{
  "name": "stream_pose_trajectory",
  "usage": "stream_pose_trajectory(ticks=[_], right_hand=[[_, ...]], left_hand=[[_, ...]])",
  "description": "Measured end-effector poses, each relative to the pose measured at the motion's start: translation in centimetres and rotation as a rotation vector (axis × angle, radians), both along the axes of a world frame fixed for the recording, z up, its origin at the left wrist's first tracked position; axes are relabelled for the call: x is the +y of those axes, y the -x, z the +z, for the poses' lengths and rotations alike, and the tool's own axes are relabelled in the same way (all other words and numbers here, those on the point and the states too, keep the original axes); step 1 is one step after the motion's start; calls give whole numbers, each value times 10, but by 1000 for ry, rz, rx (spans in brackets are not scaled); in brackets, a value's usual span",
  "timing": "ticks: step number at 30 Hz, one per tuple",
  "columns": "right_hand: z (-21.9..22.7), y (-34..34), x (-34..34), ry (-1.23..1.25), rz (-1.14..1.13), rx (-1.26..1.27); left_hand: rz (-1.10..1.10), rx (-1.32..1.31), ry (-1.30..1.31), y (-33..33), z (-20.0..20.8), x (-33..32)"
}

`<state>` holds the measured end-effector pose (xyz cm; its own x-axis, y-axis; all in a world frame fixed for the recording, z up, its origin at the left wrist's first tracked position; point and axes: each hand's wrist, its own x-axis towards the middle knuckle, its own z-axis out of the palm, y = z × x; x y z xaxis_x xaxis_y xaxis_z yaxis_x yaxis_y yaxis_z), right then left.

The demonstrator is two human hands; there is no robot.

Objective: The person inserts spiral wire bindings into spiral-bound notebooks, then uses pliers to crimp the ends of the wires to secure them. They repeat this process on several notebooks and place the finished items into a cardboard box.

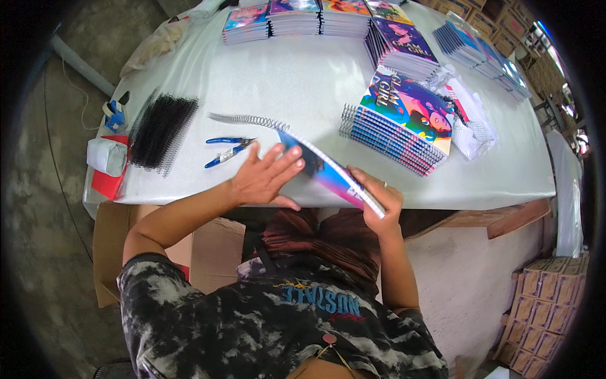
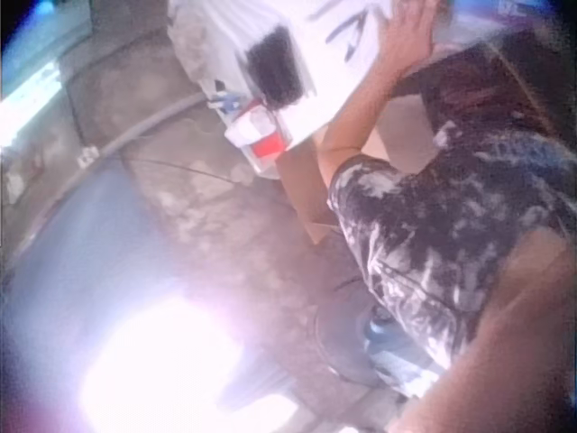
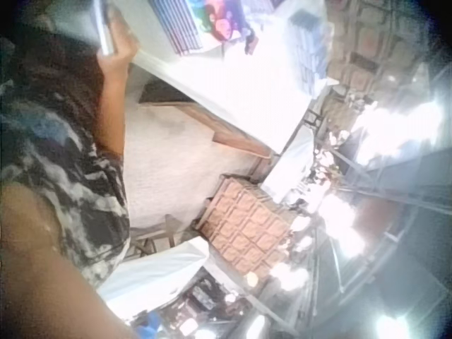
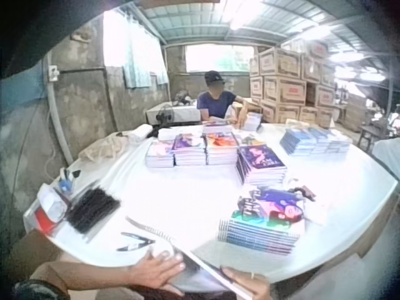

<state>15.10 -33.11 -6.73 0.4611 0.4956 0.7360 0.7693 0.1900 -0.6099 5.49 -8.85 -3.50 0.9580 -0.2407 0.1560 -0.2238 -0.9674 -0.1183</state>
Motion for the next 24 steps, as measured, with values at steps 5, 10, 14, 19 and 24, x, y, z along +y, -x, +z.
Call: stream_pose_trajectory(ticks=[5,10,14,19,24], right_hand=[[0,16,9,-35,90,-12],[-9,4,7,-68,42,-63],[0,15,11,-40,118,-81],[-4,9,6,-53,92,-116],[-1,12,12,-49,125,-120]], left_hand=[[67,-713,262,-21,-28,33],[-72,-801,154,-8,-59,34],[37,-869,333,-16,-38,24],[-231,-792,111,17,-56,16],[-186,-761,314,6,-75,12]])
